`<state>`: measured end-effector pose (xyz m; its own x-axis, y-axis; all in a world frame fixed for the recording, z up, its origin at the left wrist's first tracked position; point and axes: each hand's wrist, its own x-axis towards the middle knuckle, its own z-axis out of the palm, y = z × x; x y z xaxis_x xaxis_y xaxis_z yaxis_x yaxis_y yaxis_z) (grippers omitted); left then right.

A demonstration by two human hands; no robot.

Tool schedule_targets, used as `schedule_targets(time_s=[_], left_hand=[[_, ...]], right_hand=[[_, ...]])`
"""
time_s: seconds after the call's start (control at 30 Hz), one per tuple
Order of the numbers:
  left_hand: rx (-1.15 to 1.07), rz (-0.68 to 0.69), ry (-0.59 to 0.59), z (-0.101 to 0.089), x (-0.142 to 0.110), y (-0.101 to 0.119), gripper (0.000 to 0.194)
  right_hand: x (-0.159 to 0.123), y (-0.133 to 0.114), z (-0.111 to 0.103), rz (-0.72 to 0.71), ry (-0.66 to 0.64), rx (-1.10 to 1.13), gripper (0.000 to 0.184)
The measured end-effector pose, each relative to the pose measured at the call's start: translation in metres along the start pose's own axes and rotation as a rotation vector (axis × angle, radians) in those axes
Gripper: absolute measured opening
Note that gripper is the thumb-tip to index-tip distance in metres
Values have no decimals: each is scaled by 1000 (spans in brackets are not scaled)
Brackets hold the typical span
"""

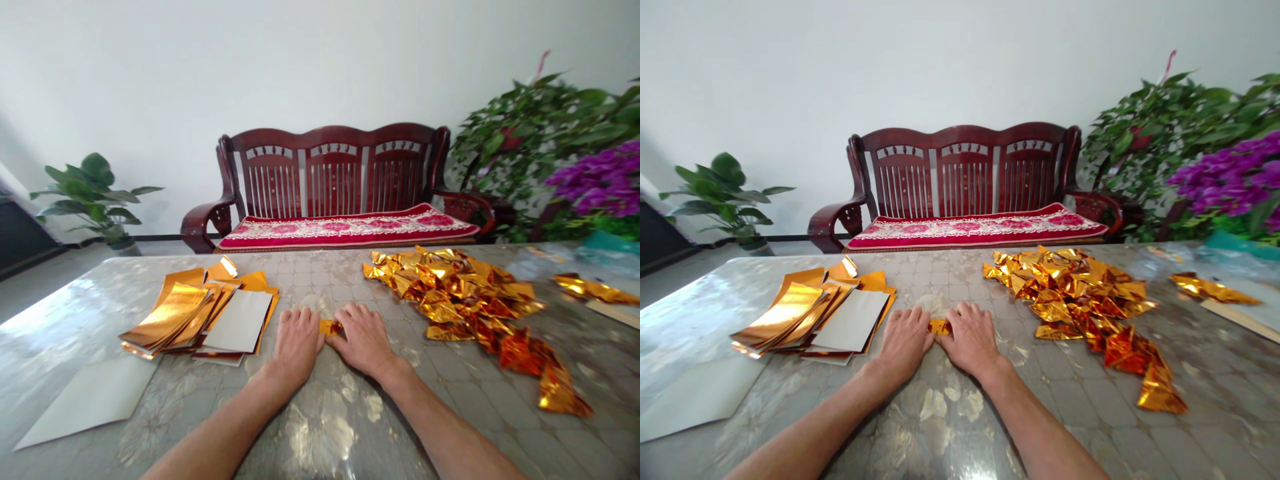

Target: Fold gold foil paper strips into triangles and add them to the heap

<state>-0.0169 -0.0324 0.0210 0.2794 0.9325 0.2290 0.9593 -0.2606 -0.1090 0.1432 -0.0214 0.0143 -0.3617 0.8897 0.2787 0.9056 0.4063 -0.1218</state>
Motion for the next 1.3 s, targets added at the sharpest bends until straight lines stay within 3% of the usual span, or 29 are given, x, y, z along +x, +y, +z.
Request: schedule_targets(time_s=[0.3,0.4,0.6,0.83,1.3], left_hand=[[-48,78,11,1,-6,-10,17],[-101,33,-2,1,2,-16,25],[-218,-71,-57,3,17,-23,17],[-264,-125,-181,0,19,-28,31],[-366,-48,-254,-7,15,-19,11]], right_hand=[[9,27,1,-105,-38,182,21],[14,30,4,-50,-26,192,28],[19,27,10,13,-14,210,7],[19,31,11,-15,-34,198,6],[12,36,-1,-152,-93,248,8]])
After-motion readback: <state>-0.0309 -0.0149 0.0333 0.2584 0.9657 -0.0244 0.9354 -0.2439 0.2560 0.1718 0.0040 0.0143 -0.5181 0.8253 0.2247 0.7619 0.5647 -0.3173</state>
